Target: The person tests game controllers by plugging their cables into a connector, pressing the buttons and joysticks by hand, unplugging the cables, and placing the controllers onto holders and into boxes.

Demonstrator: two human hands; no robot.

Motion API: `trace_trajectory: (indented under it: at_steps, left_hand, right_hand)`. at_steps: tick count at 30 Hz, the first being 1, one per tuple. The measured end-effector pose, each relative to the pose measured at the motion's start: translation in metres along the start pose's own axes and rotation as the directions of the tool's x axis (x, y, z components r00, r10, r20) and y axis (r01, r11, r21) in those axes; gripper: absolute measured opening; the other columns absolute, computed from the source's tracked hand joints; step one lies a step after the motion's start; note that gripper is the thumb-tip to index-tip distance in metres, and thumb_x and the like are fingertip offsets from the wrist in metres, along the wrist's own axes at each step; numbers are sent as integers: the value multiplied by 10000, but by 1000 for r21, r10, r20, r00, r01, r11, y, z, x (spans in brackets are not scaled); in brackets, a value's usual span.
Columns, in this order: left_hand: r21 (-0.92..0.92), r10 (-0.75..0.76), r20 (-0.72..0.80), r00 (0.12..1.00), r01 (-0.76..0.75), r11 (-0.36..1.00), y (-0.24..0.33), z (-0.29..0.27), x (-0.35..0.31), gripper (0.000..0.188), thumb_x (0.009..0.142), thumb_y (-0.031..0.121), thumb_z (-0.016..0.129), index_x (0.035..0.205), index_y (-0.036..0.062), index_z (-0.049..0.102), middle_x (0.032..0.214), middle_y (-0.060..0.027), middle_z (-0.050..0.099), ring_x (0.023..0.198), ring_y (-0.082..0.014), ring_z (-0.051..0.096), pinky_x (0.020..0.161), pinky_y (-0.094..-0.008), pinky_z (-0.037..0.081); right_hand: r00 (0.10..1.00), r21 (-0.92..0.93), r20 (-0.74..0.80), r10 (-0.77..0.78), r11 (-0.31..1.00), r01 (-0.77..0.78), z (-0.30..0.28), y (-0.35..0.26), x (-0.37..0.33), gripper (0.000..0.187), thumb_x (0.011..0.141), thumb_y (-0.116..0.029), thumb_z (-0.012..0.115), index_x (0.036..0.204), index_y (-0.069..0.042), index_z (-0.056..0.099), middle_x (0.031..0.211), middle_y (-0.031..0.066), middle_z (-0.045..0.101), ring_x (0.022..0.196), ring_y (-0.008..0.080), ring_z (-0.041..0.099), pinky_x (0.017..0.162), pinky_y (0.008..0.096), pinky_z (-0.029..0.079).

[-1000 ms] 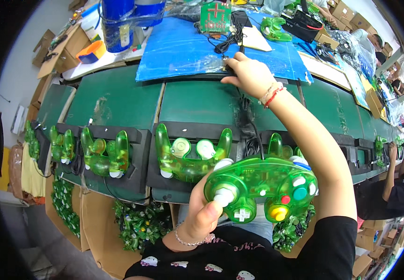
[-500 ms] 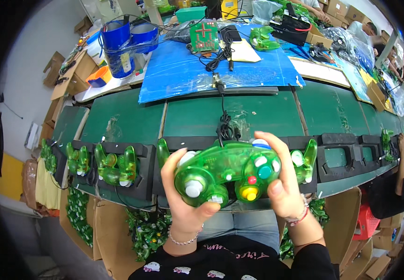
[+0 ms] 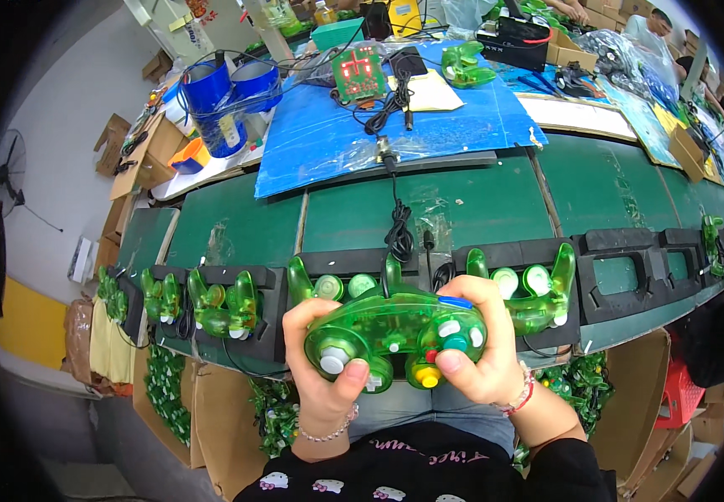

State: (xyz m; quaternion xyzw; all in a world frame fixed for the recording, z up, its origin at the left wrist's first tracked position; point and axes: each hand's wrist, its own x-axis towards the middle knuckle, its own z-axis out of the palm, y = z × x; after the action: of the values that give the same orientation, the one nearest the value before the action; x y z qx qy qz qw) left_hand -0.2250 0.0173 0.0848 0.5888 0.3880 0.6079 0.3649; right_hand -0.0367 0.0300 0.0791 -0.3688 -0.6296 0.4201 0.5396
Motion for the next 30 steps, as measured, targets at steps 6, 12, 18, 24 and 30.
trace_trajectory:
  at_steps: [6, 12, 18, 24, 30]
  left_hand:
    - [52, 0, -40, 999, 2, 999, -1, 2, -2, 544, 680, 174, 730, 1092, 13, 414, 863, -82, 569, 733, -132, 560, 670, -256, 456]
    - [64, -31, -53, 998, 34, 997, -1, -1, -5, 553, 675, 181, 730, 1097, 15, 414, 883, -90, 567, 740, -136, 562, 671, -254, 454]
    - [25, -47, -73, 996, 49, 998, -3, -1, -6, 562, 666, 190, 736, 1096, 13, 420, 878, -82, 561, 746, -141, 561, 682, -258, 454]
    - [45, -63, -28, 998, 64, 997, -4, -6, -8, 607, 670, 211, 736, 1138, 11, 404, 990, -98, 519, 847, -157, 539, 756, -277, 439]
    - [-132, -169, -71, 983, 159, 978, 1, -6, -3, 695, 697, 248, 724, 1234, 12, 353, 1126, -98, 414, 1013, -178, 455, 878, -303, 379]
  right_hand:
    - [1000, 5, 16, 0, 1000, 0, 0, 1, 1, 595, 738, -368, 648, 1120, 23, 415, 1013, 97, 447, 903, 168, 456, 806, 294, 385]
    - [999, 61, 27, 41, 997, -43, 4, 3, 2, 600, 731, -373, 656, 1118, 18, 416, 1002, 93, 455, 896, 165, 464, 802, 291, 392]
    - [999, 68, 6, 48, 996, -48, 4, 6, 0, 635, 711, -399, 673, 1116, 17, 416, 997, 91, 460, 881, 161, 468, 789, 287, 398]
    - [995, 76, 15, 96, 992, -97, 6, 5, -1, 696, 693, -429, 697, 1133, 22, 401, 1021, 97, 447, 897, 165, 470, 803, 288, 397]
    - [999, 370, 43, 2, 929, -18, 16, 5, 3, 871, 637, -273, 806, 1247, -68, 218, 1125, 128, 421, 1020, 195, 458, 859, 322, 394]
